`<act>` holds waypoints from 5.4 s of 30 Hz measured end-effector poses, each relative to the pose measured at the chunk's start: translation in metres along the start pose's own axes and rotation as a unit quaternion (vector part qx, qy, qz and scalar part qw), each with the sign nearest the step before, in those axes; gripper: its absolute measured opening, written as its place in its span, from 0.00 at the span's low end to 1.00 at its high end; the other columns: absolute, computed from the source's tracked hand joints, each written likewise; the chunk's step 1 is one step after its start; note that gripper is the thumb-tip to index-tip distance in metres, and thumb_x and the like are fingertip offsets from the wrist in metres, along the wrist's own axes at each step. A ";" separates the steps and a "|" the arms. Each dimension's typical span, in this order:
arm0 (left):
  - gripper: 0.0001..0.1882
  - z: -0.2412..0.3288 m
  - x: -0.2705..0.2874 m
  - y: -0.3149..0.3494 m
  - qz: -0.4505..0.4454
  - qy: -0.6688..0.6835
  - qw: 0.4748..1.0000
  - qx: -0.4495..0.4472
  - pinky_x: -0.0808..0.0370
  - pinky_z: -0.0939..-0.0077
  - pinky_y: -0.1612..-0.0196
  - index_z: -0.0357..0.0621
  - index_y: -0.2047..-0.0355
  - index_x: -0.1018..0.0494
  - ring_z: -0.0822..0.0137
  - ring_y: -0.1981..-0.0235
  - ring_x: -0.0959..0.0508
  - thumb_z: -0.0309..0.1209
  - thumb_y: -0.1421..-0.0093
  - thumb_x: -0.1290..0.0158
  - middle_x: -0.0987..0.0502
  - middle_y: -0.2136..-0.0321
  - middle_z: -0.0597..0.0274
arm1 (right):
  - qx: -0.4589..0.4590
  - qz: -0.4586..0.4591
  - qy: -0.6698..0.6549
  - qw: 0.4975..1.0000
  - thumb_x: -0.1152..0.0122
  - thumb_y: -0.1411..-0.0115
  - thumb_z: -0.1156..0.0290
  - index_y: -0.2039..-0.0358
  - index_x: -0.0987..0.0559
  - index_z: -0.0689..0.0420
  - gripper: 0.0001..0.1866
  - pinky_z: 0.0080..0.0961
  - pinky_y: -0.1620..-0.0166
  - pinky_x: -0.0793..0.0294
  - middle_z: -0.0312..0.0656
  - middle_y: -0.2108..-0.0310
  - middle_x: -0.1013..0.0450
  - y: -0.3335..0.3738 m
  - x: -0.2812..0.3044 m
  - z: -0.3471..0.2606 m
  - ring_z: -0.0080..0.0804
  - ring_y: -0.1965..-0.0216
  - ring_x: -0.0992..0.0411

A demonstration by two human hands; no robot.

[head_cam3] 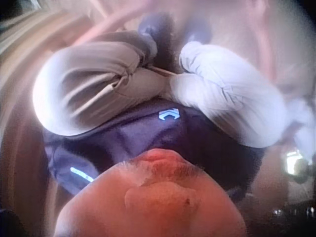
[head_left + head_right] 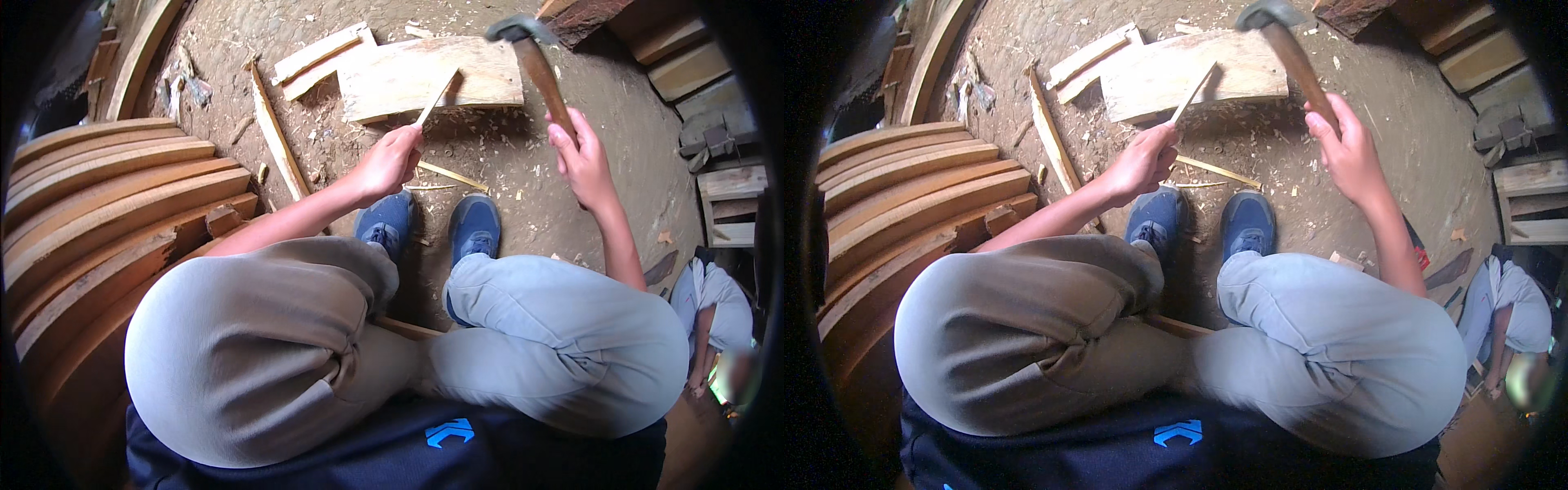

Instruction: The person is sitting on the floor in a workshop, using a hammer to split thin strips of wood on a larger wooden block. They repeatedly position the wood and strike it with the hammer to separate it into smaller pieces.

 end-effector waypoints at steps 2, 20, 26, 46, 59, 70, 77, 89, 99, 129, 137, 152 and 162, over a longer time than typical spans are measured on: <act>0.19 -0.003 0.000 0.000 0.017 0.003 1.000 -0.009 0.55 0.79 0.85 0.58 0.73 0.40 0.80 0.87 0.51 0.51 0.26 0.65 0.49 0.85 0.80 | 0.085 -0.003 0.090 0.992 0.45 0.30 0.58 0.50 0.26 0.61 0.19 0.26 0.71 0.33 0.36 0.74 0.30 0.001 -0.007 -0.003 0.24 0.76 0.32; 0.21 -0.006 0.010 -0.005 -0.059 0.046 0.997 0.036 0.56 0.79 0.82 0.60 0.72 0.39 0.80 0.85 0.51 0.57 0.30 0.67 0.50 0.84 0.80 | 0.100 0.056 0.218 0.969 0.47 0.29 0.59 0.53 0.27 0.55 0.14 0.43 0.72 0.31 0.55 0.76 0.26 0.005 -0.018 -0.054 0.60 0.71 0.24; 0.22 -0.014 0.009 -0.012 0.007 0.081 0.995 0.053 0.56 0.79 0.82 0.60 0.73 0.40 0.80 0.85 0.51 0.58 0.30 0.67 0.49 0.83 0.79 | 0.067 -0.008 0.303 0.951 0.48 0.29 0.57 0.52 0.29 0.53 0.14 0.49 0.72 0.32 0.57 0.76 0.26 -0.003 -0.033 -0.027 0.61 0.71 0.24; 0.22 -0.015 0.005 -0.020 0.000 0.061 0.998 -0.016 0.57 0.78 0.82 0.60 0.76 0.43 0.80 0.84 0.51 0.55 0.28 0.64 0.49 0.82 0.79 | 0.095 0.035 0.288 0.952 0.49 0.30 0.58 0.52 0.30 0.53 0.14 0.54 0.72 0.30 0.58 0.75 0.24 -0.001 -0.037 -0.040 0.63 0.70 0.24; 0.22 -0.019 0.011 -0.024 -0.032 0.075 0.996 0.019 0.54 0.79 0.80 0.60 0.68 0.37 0.80 0.82 0.48 0.61 0.31 0.63 0.45 0.80 0.79 | 0.067 0.007 0.304 0.950 0.49 0.29 0.60 0.52 0.31 0.54 0.12 0.55 0.74 0.31 0.59 0.78 0.25 -0.004 -0.036 -0.030 0.64 0.70 0.24; 0.25 -0.027 0.018 -0.030 0.018 0.028 0.999 -0.011 0.45 0.79 0.79 0.50 0.56 0.32 0.78 0.82 0.45 0.58 0.29 0.63 0.44 0.81 0.76 | 0.067 0.030 0.297 0.952 0.49 0.30 0.58 0.52 0.30 0.52 0.13 0.56 0.73 0.31 0.57 0.78 0.25 -0.008 -0.035 -0.047 0.63 0.71 0.24; 0.22 -0.017 0.009 -0.023 0.024 -0.007 0.998 -0.061 0.54 0.79 0.84 0.57 0.73 0.39 0.81 0.85 0.49 0.55 0.28 0.64 0.47 0.82 0.79 | 0.065 -0.023 0.325 0.943 0.48 0.30 0.61 0.52 0.31 0.51 0.11 0.55 0.72 0.30 0.60 0.75 0.25 -0.007 -0.037 -0.048 0.65 0.69 0.25; 0.23 -0.015 0.007 -0.026 0.032 0.004 0.998 -0.056 0.54 0.80 0.84 0.55 0.73 0.38 0.81 0.85 0.50 0.55 0.27 0.65 0.47 0.83 0.79 | 0.075 0.020 0.310 0.948 0.48 0.30 0.60 0.54 0.32 0.54 0.12 0.58 0.73 0.32 0.61 0.76 0.25 -0.002 -0.039 -0.036 0.66 0.69 0.26; 0.23 -0.014 0.006 -0.020 0.018 -0.005 0.998 -0.064 0.52 0.79 0.83 0.54 0.73 0.39 0.80 0.85 0.49 0.54 0.27 0.65 0.46 0.82 0.78 | 0.083 0.012 0.321 0.944 0.48 0.30 0.60 0.53 0.31 0.53 0.12 0.56 0.73 0.32 0.60 0.75 0.26 -0.003 -0.041 -0.037 0.65 0.69 0.25; 0.24 -0.010 0.011 -0.017 0.181 -0.271 0.933 -0.155 0.30 0.49 0.56 0.35 0.59 0.30 0.37 0.60 0.24 0.47 0.28 0.60 0.23 0.66 0.37 | 0.026 0.008 0.338 0.941 0.51 0.29 0.54 0.54 0.31 0.52 0.15 0.57 0.70 0.31 0.59 0.75 0.24 -0.001 -0.035 -0.042 0.66 0.69 0.25; 0.23 -0.007 0.008 -0.023 0.181 -0.318 0.918 -0.156 0.30 0.46 0.54 0.38 0.58 0.31 0.36 0.56 0.24 0.48 0.28 0.63 0.22 0.62 0.36 | 0.022 0.019 0.339 0.940 0.50 0.29 0.56 0.54 0.31 0.53 0.14 0.57 0.72 0.33 0.60 0.75 0.25 0.000 -0.035 -0.044 0.67 0.69 0.26; 0.26 -0.007 0.008 -0.021 0.170 -0.345 0.914 -0.130 0.30 0.52 0.52 0.36 0.53 0.29 0.42 0.56 0.23 0.49 0.28 0.64 0.22 0.61 0.40 | 0.036 0.025 0.290 0.956 0.49 0.29 0.60 0.54 0.30 0.54 0.12 0.53 0.71 0.31 0.59 0.75 0.25 0.004 -0.034 -0.026 0.65 0.68 0.25; 0.23 -0.010 0.009 -0.028 0.049 -0.088 0.992 -0.076 0.43 0.73 0.80 0.50 0.77 0.36 0.76 0.82 0.39 0.47 0.28 0.64 0.37 0.83 0.72 | 0.092 0.037 0.240 0.966 0.46 0.30 0.66 0.52 0.28 0.56 0.11 0.43 0.71 0.28 0.54 0.74 0.25 0.010 -0.032 -0.033 0.56 0.71 0.23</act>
Point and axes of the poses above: each hand's wrist, its own y-axis away from the middle knuckle, its own x-axis out of the back of the hand, z = x × y, the point moved 2 cm from there along -y, towards the middle knuckle
